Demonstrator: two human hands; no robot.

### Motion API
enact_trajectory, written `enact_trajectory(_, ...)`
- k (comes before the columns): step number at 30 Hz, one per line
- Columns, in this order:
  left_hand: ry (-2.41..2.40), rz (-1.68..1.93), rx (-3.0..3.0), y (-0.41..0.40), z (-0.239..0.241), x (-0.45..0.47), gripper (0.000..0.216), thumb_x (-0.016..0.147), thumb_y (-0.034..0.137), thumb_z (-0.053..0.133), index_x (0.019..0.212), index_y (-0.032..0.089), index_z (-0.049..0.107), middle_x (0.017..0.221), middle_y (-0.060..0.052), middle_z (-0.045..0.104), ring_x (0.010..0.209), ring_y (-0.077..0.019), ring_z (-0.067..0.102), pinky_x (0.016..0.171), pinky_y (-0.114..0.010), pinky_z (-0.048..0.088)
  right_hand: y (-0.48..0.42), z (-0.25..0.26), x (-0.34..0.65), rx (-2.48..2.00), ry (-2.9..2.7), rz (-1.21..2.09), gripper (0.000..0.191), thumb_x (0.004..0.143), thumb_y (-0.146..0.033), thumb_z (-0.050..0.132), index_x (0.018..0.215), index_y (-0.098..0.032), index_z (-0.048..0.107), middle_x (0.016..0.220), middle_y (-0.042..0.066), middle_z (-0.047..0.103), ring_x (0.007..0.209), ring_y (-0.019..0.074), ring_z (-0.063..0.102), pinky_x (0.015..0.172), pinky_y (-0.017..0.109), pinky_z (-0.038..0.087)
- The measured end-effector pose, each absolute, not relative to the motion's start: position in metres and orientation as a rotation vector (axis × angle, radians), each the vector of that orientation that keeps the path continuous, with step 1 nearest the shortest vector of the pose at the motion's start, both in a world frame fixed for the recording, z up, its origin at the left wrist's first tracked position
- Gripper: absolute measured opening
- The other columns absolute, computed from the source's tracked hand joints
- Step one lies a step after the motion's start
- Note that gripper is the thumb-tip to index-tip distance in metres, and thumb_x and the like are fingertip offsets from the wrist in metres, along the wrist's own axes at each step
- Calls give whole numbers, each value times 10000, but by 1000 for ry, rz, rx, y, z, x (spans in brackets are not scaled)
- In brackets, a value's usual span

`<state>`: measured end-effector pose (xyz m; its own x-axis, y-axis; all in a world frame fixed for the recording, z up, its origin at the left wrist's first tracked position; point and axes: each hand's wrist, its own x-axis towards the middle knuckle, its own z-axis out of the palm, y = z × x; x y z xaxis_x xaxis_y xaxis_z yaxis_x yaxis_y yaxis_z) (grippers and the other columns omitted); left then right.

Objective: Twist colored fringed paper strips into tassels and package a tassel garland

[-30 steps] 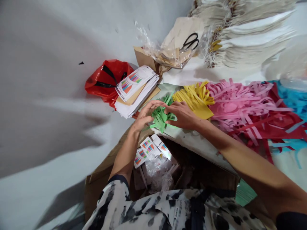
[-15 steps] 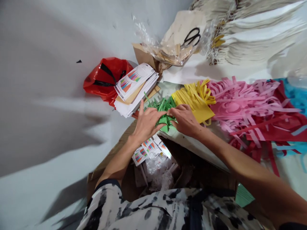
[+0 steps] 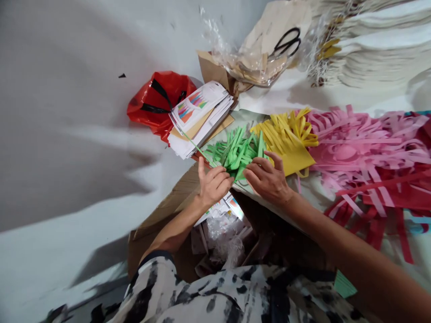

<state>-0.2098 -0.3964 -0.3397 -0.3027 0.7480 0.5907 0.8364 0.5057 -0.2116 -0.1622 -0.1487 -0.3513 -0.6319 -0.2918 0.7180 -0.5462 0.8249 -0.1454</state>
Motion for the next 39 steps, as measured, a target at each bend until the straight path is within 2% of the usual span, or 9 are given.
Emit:
enact_trajectory(4, -2203, -182, -1372, -396, -338, -215, 197, 1074, 158, 674, 930, 273, 742, 1035, 50, 863, 1175, -195, 798, 1392, -729, -216, -147, -351, -163, 665, -2416, 421, 275, 1055, -153, 635, 1207, -336, 773, 1048, 2, 793, 1172, 228, 645, 1303, 495, 270)
enact_trajectory(9, -2415, -285, -1465, -397, -308, -240, 92, 1059, 278, 685, 1093, 300, 768, 1160, 18, 861, 1382, -281, 699, 1414, -737, -194, -140, -342, -173, 629, -2389, 466, 219, 1045, -181, 672, 1062, -358, 801, 999, -9, 794, 1141, 220, 672, 1295, 504, 320)
enact_trajectory(14, -2428, -283, -1374, -398, -297, -255, 358, 1004, 143, 662, 1283, 344, 765, 1217, 19, 853, 1307, -268, 709, 1418, -755, -155, -135, -336, -173, 626, -2372, 528, 226, 1057, -198, 679, 1061, -394, 791, 1105, -57, 830, 1157, 211, 721, 1279, 537, 383)
enact_trajectory(19, -2174, -274, -1339, -403, -315, -246, 208, 1062, 176, 635, 1127, 301, 789, 1078, 24, 868, 1077, -228, 766, 1416, -751, -151, -136, -338, -158, 627, -2582, 608, 261, 1024, -170, 678, 1118, -391, 782, 1215, -19, 840, 1299, 278, 704, 1295, 603, 354)
enact_trajectory(24, -2081, -398, -1555, -409, -301, -244, 237, 987, 122, 664, 1147, 273, 753, 1179, 15, 873, 1232, -277, 750, 1441, -728, -116, -134, -333, -163, 632, -2490, 501, 155, 975, -175, 723, 1026, -309, 780, 1158, 11, 857, 1364, 314, 645, 1358, 649, 235)
enact_trajectory(30, -2616, -879, -1569, -413, -235, -274, 141, 938, 232, 698, 1038, 281, 785, 1109, -25, 855, 1415, -298, 688, 1421, -675, 267, -120, -294, -195, 883, -2419, 883, 109, 1011, -290, 717, 916, -275, 768, 1012, 29, 860, 1369, 313, 691, 1352, 647, 294)
enact_trajectory(33, -2821, -1374, -1594, -412, -208, -302, 255, 845, 436, 814, 969, 213, 805, 1267, -120, 835, 1363, -367, 733, 1175, -552, 582, -113, -257, -206, 973, -2406, 1286, 205, 993, -438, 755, 912, -252, 788, 1154, 84, 831, 1229, 293, 748, 1200, 528, 515)
enact_trajectory(35, -2893, -1649, -1411, -407, -200, -317, 409, 815, 535, 781, 1030, 190, 815, 1150, -123, 855, 1159, -377, 818, 1003, -526, 659, -112, -233, -208, 903, -2399, 1667, 260, 950, -515, 803, 948, -257, 827, 1168, 76, 819, 1081, 258, 767, 981, 424, 620)
enact_trajectory(39, -2788, -1421, -1173, -384, -204, -326, 485, 923, 494, 576, 1179, 152, 804, 987, -123, 864, 1073, -393, 850, 1001, -592, 670, -117, -205, -203, 354, -2179, 2481, 339, 818, -557, 911, 948, -255, 828, 847, 26, 773, 689, 181, 696, 593, 299, 557)
